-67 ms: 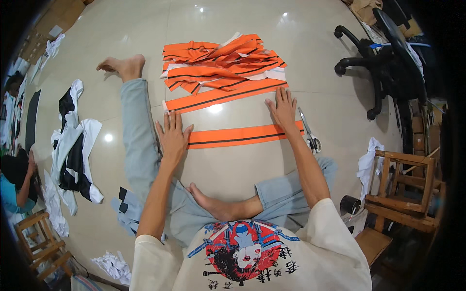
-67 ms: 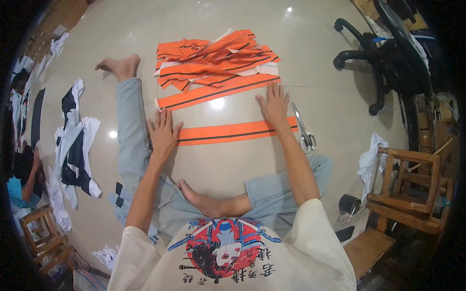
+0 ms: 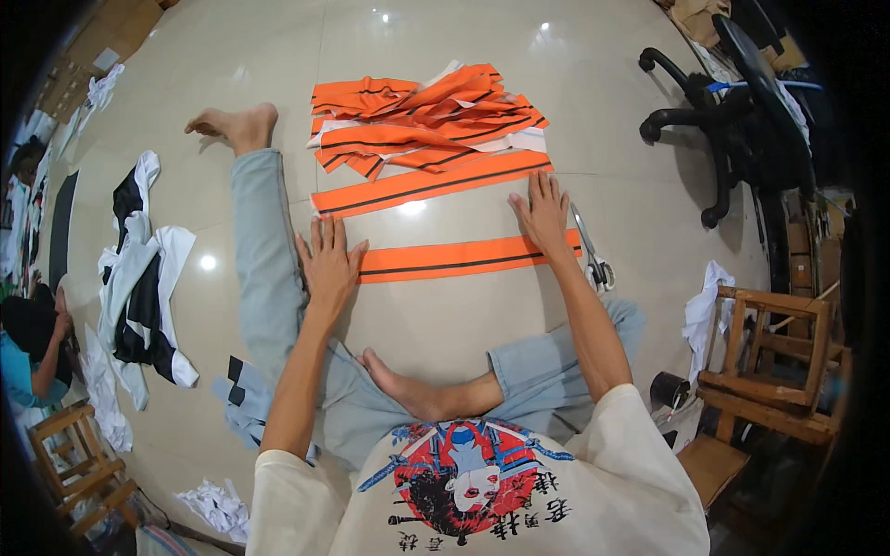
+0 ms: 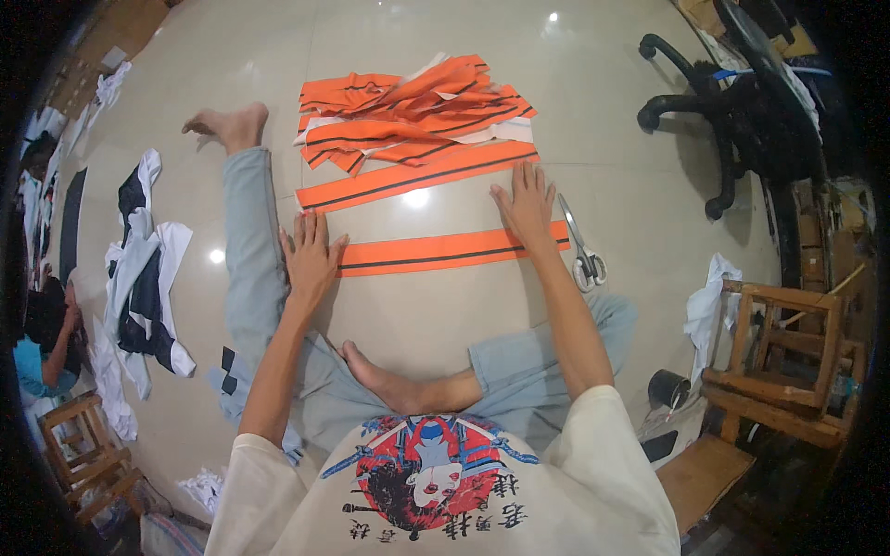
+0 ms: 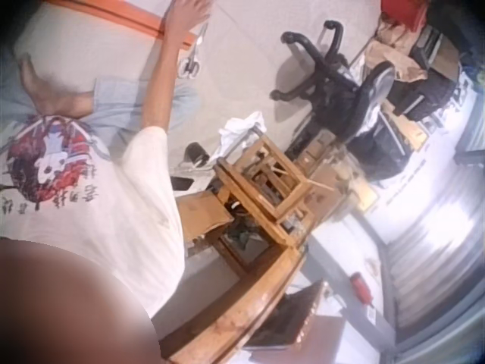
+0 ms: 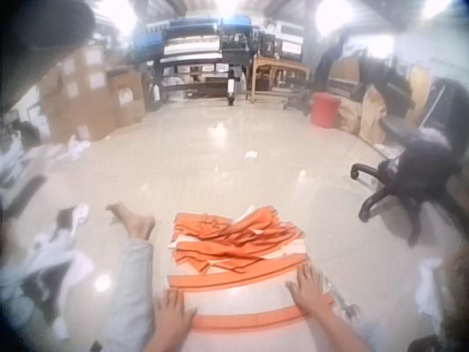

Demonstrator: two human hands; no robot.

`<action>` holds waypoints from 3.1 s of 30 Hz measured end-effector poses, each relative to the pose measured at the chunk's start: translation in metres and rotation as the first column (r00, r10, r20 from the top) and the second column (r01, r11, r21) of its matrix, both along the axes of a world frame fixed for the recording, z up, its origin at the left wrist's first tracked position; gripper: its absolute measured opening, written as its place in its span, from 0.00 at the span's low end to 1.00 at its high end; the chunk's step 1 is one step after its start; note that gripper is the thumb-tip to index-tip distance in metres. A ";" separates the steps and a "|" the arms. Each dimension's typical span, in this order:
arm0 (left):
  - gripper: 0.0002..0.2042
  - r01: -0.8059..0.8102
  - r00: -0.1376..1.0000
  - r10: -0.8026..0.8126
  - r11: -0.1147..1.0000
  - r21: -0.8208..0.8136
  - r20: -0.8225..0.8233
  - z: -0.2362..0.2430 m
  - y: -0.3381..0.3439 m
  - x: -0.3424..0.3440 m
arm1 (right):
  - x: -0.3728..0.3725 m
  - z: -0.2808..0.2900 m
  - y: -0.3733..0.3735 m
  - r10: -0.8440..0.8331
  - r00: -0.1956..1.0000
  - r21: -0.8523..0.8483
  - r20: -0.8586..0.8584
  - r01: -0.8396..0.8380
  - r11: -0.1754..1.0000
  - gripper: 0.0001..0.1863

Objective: The person sits on the floor and uses scissors to cut a large orange fabric sheet with black stripes into long vertical strips. The person repeatedly cuts along the black lines, stacks the cut strips, and continues cutting until the fabric is fully processed.

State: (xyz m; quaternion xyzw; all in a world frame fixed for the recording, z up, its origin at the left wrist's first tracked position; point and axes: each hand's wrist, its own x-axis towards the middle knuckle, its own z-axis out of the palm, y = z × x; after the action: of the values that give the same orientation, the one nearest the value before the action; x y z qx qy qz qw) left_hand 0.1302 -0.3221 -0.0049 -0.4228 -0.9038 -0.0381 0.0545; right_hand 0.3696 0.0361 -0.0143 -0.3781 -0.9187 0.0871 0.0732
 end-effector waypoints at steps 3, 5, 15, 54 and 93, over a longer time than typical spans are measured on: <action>0.36 -0.040 0.997 0.037 0.998 0.046 0.071 0.002 -0.015 0.004 | 0.030 0.002 -0.021 0.008 1.000 -0.008 0.001 -0.008 1.000 0.44; 0.33 -0.033 0.998 0.030 0.998 0.050 0.062 0.006 -0.010 0.006 | 0.041 0.004 -0.028 0.004 1.000 0.013 -0.008 -0.004 1.000 0.42; 0.25 -0.322 0.921 0.195 0.867 0.380 0.336 0.019 0.037 -0.040 | 0.042 0.025 -0.008 -0.147 0.869 -0.191 -0.472 0.062 0.980 0.31; 0.10 -0.772 0.387 -0.208 0.459 0.439 0.899 0.023 0.026 -0.065 | 0.047 0.034 0.042 -0.570 0.583 -0.683 -0.579 0.035 0.729 0.12; 0.12 -0.579 0.735 0.167 0.660 0.479 0.657 0.009 -0.022 0.048 | 0.118 -0.006 0.000 -0.408 0.797 -0.316 -0.446 0.286 0.905 0.19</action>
State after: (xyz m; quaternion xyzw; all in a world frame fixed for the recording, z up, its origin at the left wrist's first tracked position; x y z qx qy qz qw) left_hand 0.1777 -0.3442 0.0041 -0.1392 -0.8737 -0.4622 -0.0611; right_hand 0.4878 0.0363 -0.0203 -0.5108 -0.7652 0.2744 0.2797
